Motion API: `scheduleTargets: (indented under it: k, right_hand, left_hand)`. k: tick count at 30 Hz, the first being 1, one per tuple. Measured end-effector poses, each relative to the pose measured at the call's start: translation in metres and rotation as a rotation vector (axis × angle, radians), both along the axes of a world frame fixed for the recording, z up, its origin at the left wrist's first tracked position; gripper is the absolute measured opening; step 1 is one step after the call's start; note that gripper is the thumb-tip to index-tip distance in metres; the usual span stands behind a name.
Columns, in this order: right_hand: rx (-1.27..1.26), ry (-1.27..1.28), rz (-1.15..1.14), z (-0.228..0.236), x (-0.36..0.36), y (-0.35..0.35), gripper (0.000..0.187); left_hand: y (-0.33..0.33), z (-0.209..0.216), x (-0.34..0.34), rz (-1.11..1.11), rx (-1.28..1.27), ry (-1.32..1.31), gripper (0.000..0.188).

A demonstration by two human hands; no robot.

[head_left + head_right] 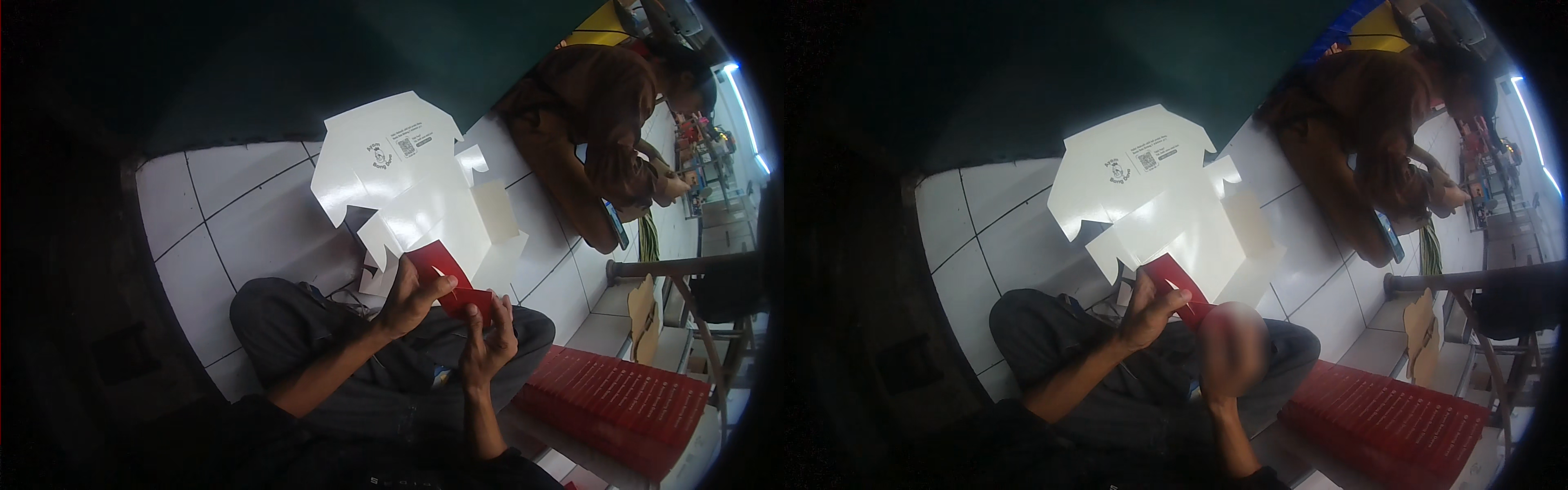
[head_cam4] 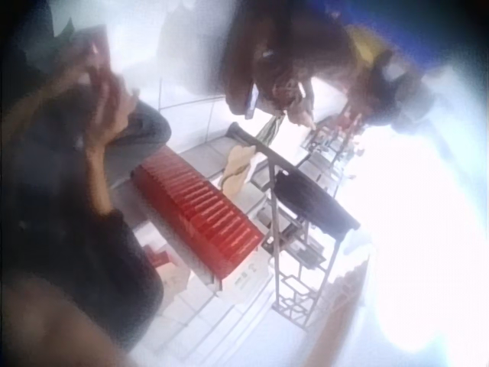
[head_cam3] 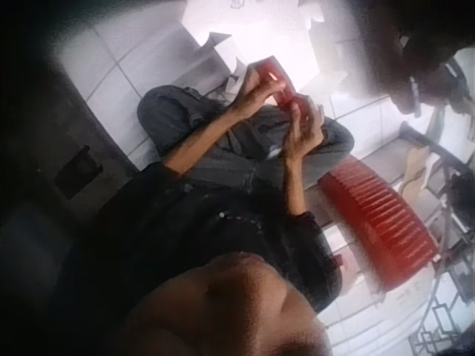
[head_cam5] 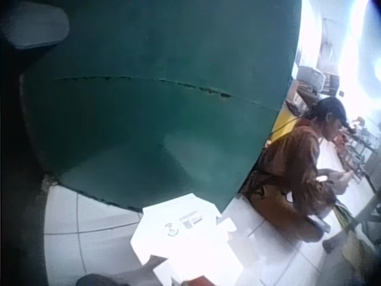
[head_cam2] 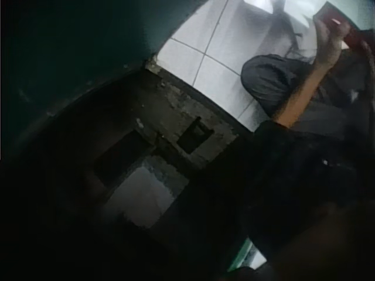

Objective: The person assembles cardboard food boxes by folding the pre-scored sides and tabs together by hand while sitting on the floor.

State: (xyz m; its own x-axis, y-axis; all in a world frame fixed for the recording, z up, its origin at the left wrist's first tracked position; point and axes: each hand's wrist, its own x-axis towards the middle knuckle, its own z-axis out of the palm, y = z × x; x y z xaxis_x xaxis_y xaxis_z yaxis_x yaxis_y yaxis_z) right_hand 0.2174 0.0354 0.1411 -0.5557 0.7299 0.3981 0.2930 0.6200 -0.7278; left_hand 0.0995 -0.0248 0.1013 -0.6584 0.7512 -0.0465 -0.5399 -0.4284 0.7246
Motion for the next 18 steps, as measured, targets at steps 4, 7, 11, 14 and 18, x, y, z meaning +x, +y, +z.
scheduleTargets:
  k: [4,7,11,14,18]
  right_hand:
    - [0.001,-0.029,0.019,0.000,-0.004,0.001,0.034]
    - [0.044,-0.094,0.054,0.002,-0.004,0.005,0.036]
    - [0.096,-0.222,0.164,0.000,0.003,0.007,0.040]
    - [0.131,-0.326,0.204,0.009,0.004,0.006,0.048]
    - [-0.049,-0.187,0.352,0.026,0.015,0.023,0.063]
  left_hand:
    - [0.001,0.003,-0.005,-0.044,-0.011,0.092,0.028]
    - [0.000,0.002,-0.004,-0.081,-0.014,0.085,0.032]
    - [-0.003,0.004,-0.003,-0.158,0.011,0.025,0.041]
    - [-0.003,0.005,-0.001,-0.118,-0.004,0.024,0.049]
    - [-0.003,0.007,-0.015,-0.012,-0.062,0.087,0.056]
